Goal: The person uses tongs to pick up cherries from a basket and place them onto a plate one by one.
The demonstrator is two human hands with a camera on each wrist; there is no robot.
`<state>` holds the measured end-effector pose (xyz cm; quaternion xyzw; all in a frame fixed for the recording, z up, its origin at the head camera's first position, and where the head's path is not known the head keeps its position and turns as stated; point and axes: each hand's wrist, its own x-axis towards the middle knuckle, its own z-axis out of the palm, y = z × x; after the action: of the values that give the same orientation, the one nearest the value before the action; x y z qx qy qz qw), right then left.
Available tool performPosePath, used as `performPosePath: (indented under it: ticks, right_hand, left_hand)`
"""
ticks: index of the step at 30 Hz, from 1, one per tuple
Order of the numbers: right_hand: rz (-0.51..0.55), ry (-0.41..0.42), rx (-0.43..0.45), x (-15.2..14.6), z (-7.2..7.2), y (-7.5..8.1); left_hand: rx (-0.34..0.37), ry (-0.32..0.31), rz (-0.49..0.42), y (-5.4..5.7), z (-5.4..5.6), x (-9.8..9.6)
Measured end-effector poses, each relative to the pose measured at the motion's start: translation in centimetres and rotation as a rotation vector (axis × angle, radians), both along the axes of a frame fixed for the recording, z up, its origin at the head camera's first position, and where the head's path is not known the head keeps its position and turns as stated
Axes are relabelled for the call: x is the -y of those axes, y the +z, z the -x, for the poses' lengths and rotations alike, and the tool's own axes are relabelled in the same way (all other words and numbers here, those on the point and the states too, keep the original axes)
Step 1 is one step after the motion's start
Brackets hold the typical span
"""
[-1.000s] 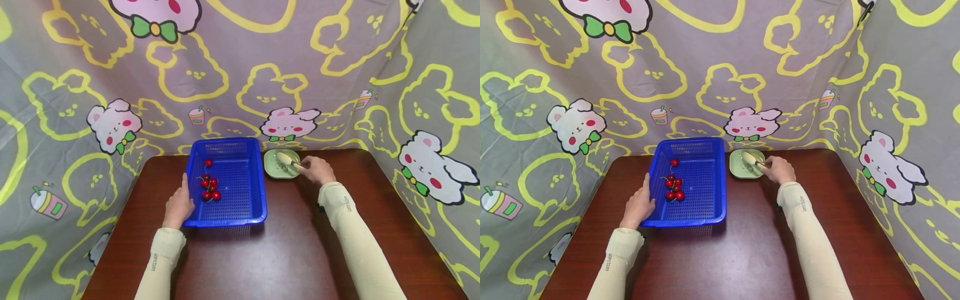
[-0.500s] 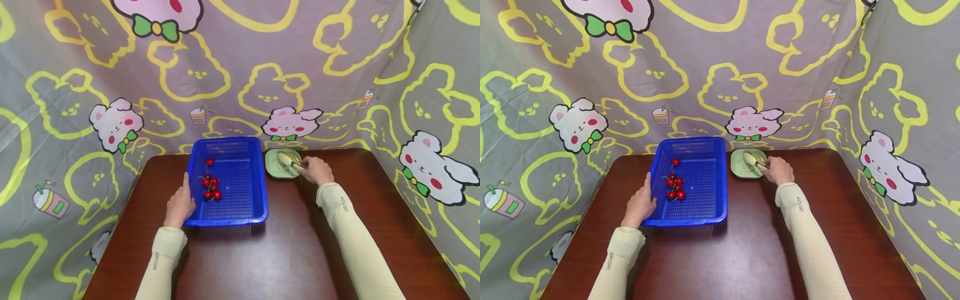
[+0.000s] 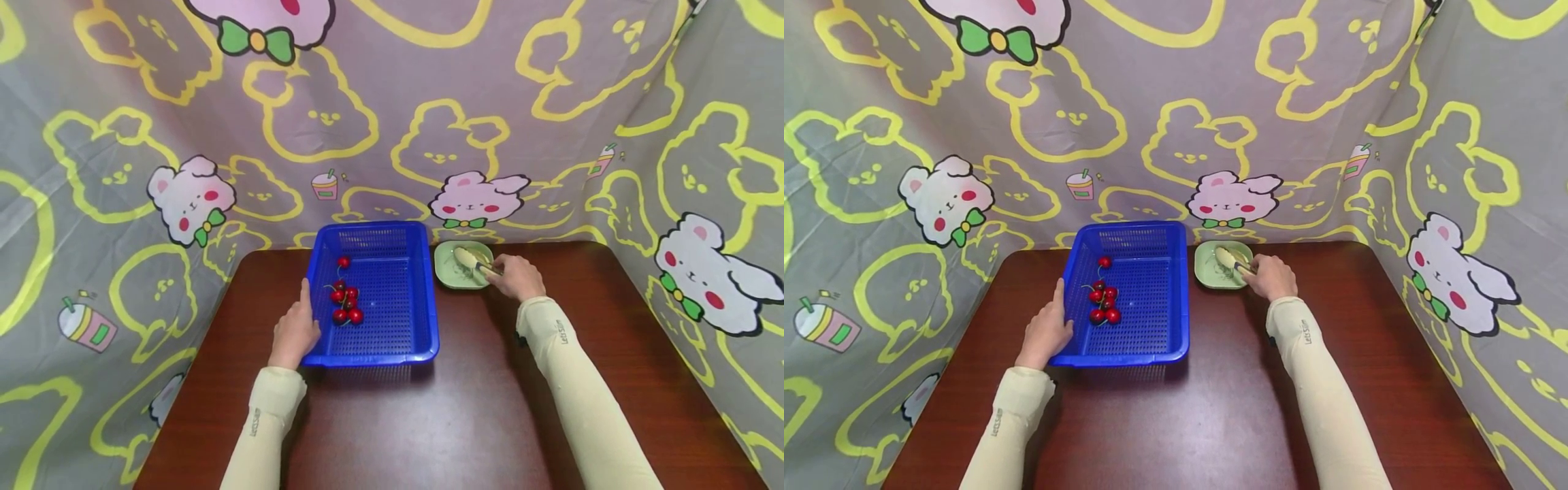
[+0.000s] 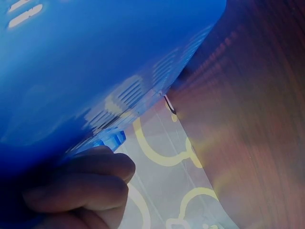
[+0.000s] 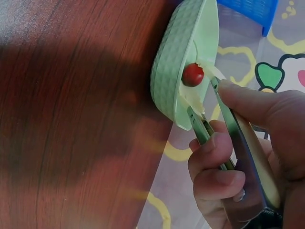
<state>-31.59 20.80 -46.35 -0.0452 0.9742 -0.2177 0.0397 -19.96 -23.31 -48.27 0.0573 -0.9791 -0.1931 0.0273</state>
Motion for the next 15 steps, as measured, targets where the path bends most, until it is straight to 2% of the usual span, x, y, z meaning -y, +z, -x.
performPosePath:
  ticks: [11, 15]
  right_hand:
    - [0.017, 0.000, -0.017, -0.09, -0.33, -0.05]
    - [0.056, -0.009, -0.029, -0.51, -0.52, 0.16]
  left_hand:
    - [0.001, -0.004, -0.002, 0.02, -0.03, -0.01]
    - [0.005, -0.005, 0.003, 0.04, -0.07, 0.03]
